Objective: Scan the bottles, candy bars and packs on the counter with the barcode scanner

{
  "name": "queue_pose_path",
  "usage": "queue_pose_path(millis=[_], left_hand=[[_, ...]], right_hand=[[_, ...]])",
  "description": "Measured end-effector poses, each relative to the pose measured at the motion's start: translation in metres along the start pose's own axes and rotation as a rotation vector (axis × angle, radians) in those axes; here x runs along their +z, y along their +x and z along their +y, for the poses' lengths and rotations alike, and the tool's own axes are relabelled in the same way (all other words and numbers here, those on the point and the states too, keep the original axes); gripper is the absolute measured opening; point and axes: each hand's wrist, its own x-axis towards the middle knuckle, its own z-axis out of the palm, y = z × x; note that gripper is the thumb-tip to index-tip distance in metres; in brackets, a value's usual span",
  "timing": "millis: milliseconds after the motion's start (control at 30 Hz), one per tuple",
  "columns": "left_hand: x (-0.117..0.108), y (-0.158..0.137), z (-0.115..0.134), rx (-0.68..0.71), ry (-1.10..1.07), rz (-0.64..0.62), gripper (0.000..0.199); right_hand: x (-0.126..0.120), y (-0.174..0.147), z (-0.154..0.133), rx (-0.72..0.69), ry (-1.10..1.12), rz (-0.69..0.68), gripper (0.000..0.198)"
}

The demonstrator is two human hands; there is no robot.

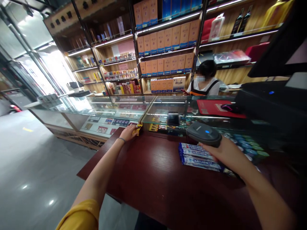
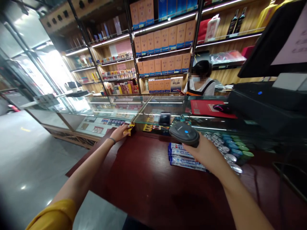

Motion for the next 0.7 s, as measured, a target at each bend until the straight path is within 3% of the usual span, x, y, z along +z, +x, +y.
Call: queue_pose_path(millis=[67, 167, 267, 367, 533, 700], left_hand=[[-0.002, 0.004, 0.009, -0.038, 0.017, 0.030, 0.027], [0.005, 0.010, 0.034, -0.093, 0.003, 0.221, 0.027], [0.018, 0.018, 0.077, -0.081, -0.054, 0.395, 0.027], [0.032, 0.032, 0.134, 0.005, -0.136, 0.461, 0.026], [0.062, 0.062, 0.232, 0.145, -0.272, 0.396, 0.024], [0.101, 0.093, 0.308, 0.207, -0.578, 0.241, 0.035]], right_hand=[[-0.008, 0.000, -0.001, 0.038, 0.005, -0.028, 0.038], [-0.025, -0.003, -0.006, 0.072, -0.004, -0.048, 0.038], [-0.044, -0.007, -0.006, 0.084, 0.032, -0.015, 0.038], [-0.063, -0.012, 0.001, 0.110, 0.069, 0.008, 0.040], [-0.087, -0.020, 0.014, 0.191, 0.101, 0.043, 0.036], [-0.107, -0.027, 0.020, 0.238, 0.116, 0.069, 0.022]])
